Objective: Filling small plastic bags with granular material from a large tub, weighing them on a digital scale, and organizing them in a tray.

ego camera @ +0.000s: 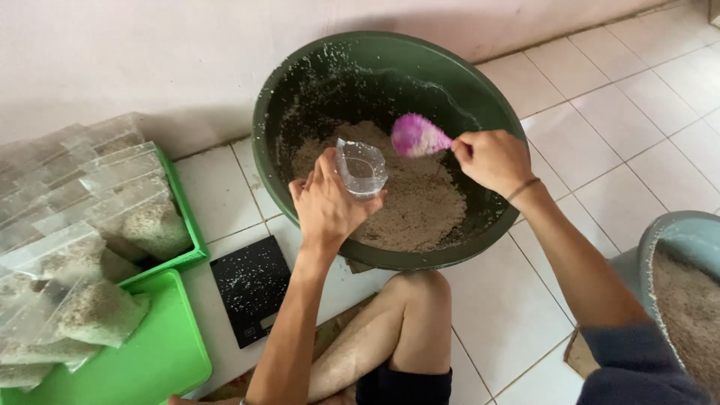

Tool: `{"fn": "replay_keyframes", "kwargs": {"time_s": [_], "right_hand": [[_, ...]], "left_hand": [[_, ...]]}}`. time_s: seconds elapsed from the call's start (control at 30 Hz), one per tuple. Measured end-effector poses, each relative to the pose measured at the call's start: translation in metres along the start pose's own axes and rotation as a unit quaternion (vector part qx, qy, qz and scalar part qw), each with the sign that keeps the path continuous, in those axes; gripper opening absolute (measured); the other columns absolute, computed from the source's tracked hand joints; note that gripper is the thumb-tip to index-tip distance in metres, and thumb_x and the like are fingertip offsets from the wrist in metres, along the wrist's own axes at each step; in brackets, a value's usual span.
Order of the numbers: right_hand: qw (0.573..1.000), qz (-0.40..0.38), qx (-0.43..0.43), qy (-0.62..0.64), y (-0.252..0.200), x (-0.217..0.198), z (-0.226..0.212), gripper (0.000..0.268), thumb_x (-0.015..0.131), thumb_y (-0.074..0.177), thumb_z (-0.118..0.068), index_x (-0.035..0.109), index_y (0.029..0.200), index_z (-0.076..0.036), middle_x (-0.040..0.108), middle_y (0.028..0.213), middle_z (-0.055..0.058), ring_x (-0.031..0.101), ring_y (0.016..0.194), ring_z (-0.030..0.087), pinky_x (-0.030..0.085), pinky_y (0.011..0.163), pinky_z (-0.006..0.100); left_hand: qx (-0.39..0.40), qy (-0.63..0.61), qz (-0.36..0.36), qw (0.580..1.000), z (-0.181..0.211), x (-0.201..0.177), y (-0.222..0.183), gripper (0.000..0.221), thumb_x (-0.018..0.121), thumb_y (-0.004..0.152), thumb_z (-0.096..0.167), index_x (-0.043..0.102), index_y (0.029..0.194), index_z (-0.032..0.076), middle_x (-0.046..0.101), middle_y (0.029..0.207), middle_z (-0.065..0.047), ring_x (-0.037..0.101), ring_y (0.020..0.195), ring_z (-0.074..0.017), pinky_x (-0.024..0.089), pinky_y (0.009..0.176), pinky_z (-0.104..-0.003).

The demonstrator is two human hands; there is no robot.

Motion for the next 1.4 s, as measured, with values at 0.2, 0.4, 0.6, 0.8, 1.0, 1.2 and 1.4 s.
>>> {"fn": "replay_keyframes", "kwargs": {"time_s": [0.2,0.4,0.6,0.8,1.0,1.2,1.4], "right_hand": [[0.966,-0.065,-0.085,-0.234,0.014,0.143,0.074,0.026,0.056,0.082,-0.027,0.074,0.065,-0.018,0.069,0.061,0.003,0.069,0.067,0.026,0.048,0.06,0.035],[0.923,-0.232,-0.085,-0.295,0.029,0.252,0.126,0.027,0.047,0.091,-0.027,0.074,0.094,-0.023,0.073,0.081,0.005,0.069,0.073,0.026,0.045,0.064,0.043],[0.895,-0.422,-0.069,-0.124,0.01,0.19,0.038,0.027,0.055,0.089,-0.021,0.073,0.101,-0.006,0.074,0.084,0.015,0.069,0.072,0.03,0.051,0.065,0.043],[0.87,-0.489,-0.058,-0.037,0.0,0.108,-0.011,0.023,0.051,0.09,-0.012,0.068,0.09,0.004,0.061,0.063,0.012,0.048,0.051,0.02,0.04,0.053,0.033],[0.876,-0.481,-0.047,0.012,-0.007,0.155,0.033,0.033,0.045,0.092,-0.018,0.069,0.085,0.004,0.053,0.058,0.012,0.041,0.05,0.021,0.04,0.056,0.037],[0.882,-0.46,-0.01,0.1,-0.002,0.144,0.045,0.041,0.039,0.097,-0.02,0.077,0.088,-0.006,0.056,0.055,0.009,0.038,0.046,0.017,0.038,0.055,0.035],[0.922,-0.336,0.04,0.188,-0.002,0.086,0.039,0.039,0.044,0.103,-0.031,0.079,0.105,-0.013,0.063,0.058,0.012,0.045,0.048,0.019,0.041,0.057,0.035]], "left_hand": [[0.011,-0.002,0.01,1.0,0.003,-0.006,-0.002,0.099,0.078,0.062,0.064,0.042,0.133,0.005,0.066,0.117,-0.017,0.069,0.101,-0.0364,0.045,0.09,-0.061],[0.009,0.014,0.008,1.0,0.003,-0.005,0.0,0.103,0.073,0.063,0.074,0.044,0.132,0.004,0.067,0.113,-0.018,0.07,0.099,-0.0351,0.046,0.089,-0.064],[0.036,-0.004,0.004,0.999,0.01,-0.01,-0.001,0.105,0.074,0.062,0.075,0.044,0.132,0.002,0.067,0.112,-0.019,0.07,0.099,-0.0362,0.045,0.087,-0.066],[0.045,-0.016,0.015,0.999,0.009,-0.009,-0.002,0.106,0.075,0.062,0.075,0.042,0.132,0.002,0.066,0.113,-0.019,0.07,0.1,-0.0367,0.046,0.087,-0.066],[0.044,-0.01,0.008,0.999,0.007,-0.006,-0.001,0.106,0.076,0.06,0.073,0.04,0.133,0.004,0.065,0.114,-0.018,0.069,0.101,-0.0361,0.045,0.086,-0.065],[0.038,-0.009,-0.01,0.999,0.007,-0.006,-0.001,0.107,0.071,0.061,0.076,0.04,0.134,0.004,0.064,0.117,-0.019,0.068,0.105,-0.0359,0.044,0.089,-0.064],[0.034,0.006,-0.017,0.999,0.005,-0.003,-0.001,0.107,0.075,0.061,0.073,0.039,0.135,0.006,0.064,0.119,-0.017,0.067,0.107,-0.0331,0.045,0.091,-0.063]]}}
Point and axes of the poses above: each hand's wrist, its own y-axis towards the middle knuckle, its own x-axis out of the palm, z = x × y, the point moved 5 cm from there along y, towards the middle knuckle
